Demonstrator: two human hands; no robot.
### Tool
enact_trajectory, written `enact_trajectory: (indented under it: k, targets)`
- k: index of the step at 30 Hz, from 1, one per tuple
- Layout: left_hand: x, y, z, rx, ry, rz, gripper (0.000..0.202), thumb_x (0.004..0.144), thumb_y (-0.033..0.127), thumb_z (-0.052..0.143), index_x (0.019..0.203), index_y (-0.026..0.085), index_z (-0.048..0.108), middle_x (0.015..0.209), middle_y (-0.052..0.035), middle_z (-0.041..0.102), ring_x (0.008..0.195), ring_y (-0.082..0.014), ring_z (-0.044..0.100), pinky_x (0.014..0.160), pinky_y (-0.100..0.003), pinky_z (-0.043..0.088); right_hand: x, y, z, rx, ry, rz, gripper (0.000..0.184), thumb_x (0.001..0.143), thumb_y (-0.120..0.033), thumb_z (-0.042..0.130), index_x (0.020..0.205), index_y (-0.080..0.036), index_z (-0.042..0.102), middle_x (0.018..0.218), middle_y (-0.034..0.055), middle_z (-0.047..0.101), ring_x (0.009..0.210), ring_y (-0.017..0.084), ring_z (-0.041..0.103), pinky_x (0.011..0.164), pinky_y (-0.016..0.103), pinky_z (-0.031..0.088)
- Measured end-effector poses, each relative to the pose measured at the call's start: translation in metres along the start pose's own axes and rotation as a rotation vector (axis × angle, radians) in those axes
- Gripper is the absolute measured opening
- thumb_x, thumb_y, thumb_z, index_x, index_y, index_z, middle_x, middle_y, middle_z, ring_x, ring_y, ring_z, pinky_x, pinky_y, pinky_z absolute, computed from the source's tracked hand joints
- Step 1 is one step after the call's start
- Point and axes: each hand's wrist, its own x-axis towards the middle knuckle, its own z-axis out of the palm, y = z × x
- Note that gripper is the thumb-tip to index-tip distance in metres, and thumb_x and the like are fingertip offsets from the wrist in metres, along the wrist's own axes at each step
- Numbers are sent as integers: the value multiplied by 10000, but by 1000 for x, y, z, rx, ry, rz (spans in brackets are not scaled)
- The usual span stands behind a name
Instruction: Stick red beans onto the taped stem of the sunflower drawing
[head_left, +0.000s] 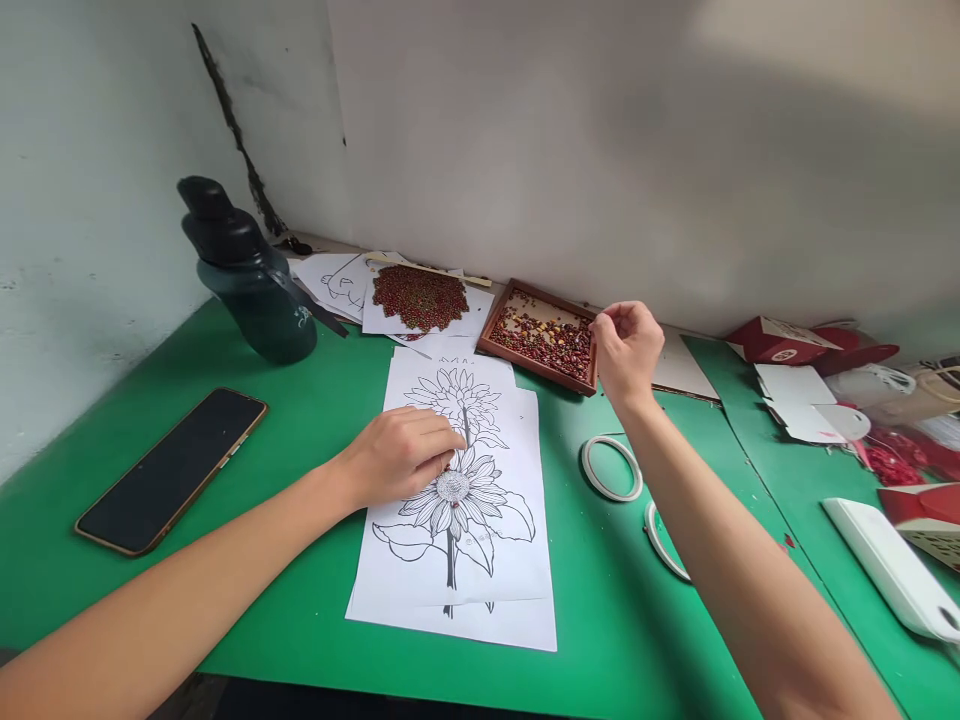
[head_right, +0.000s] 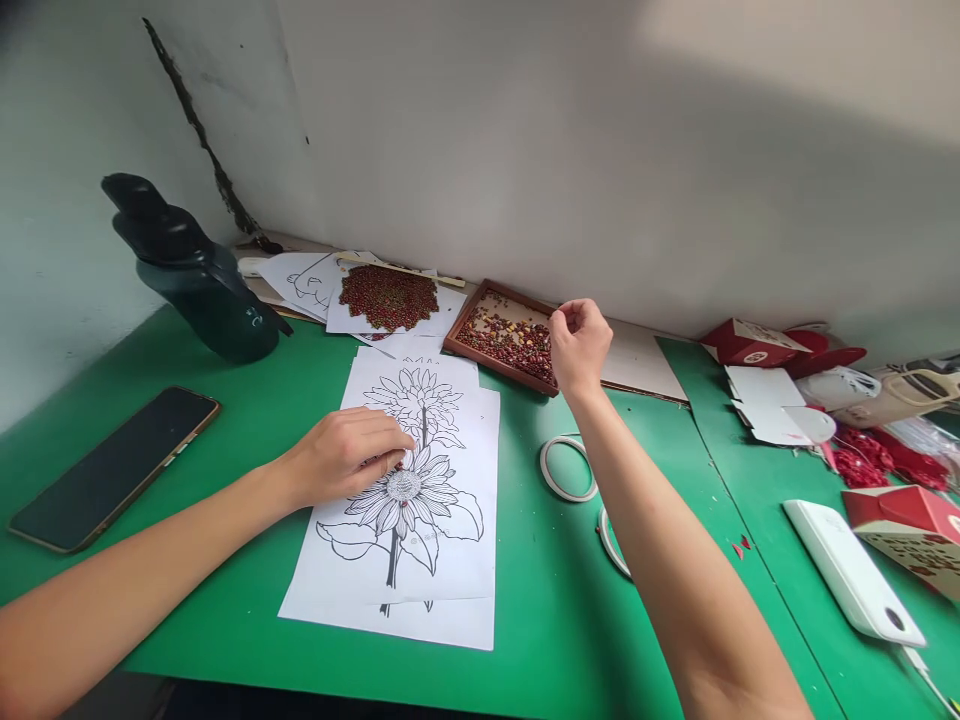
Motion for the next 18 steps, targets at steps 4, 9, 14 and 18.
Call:
enact_trajectory:
  k: [4, 9, 14, 18]
  targets:
    - [0, -1, -2, -8, 2, 4, 210, 946, 87, 560, 1065, 192, 697, 931, -12, 747, 858, -171, 670, 760, -321, 511, -76, -37, -25, 251, -116, -231, 68, 988, -276, 531, 961, -245, 584, 846, 37, 633, 776, 196, 625, 715, 333, 530]
    - [1, 1, -6, 45, -79, 24, 170, 932, 108, 591, 1011, 201, 709, 956, -22, 735, 883, -185, 640, 789, -339, 495, -174, -64, -29, 467, -617, -645, 151, 956, -122, 595, 1016, -256, 628, 984, 49, 685, 895, 207, 625, 767, 370, 548]
    - [1, 1, -5, 50, -145, 47, 148, 967, 141, 577, 978, 208, 709, 946, -22, 721, 897, -184, 624, 805, -340, 476, -194, -53, -19, 438, -715, -690, 192, 960, -86, 603, 1056, -251, 626, 1068, 66, 706, 944, 224, 590, 823, 416, 529]
    - [0, 2, 0, 44, -159, 42, 168, 987, 143, 554, 965, 208, 707, 936, -27, 711, 885, -181, 622, 810, -342, 470, -190, -51, -19, 423, -750, -678, 206, 967, -85, 592, 1091, -247, 620, 1099, 72, 708, 968, 232, 580, 842, 427, 516]
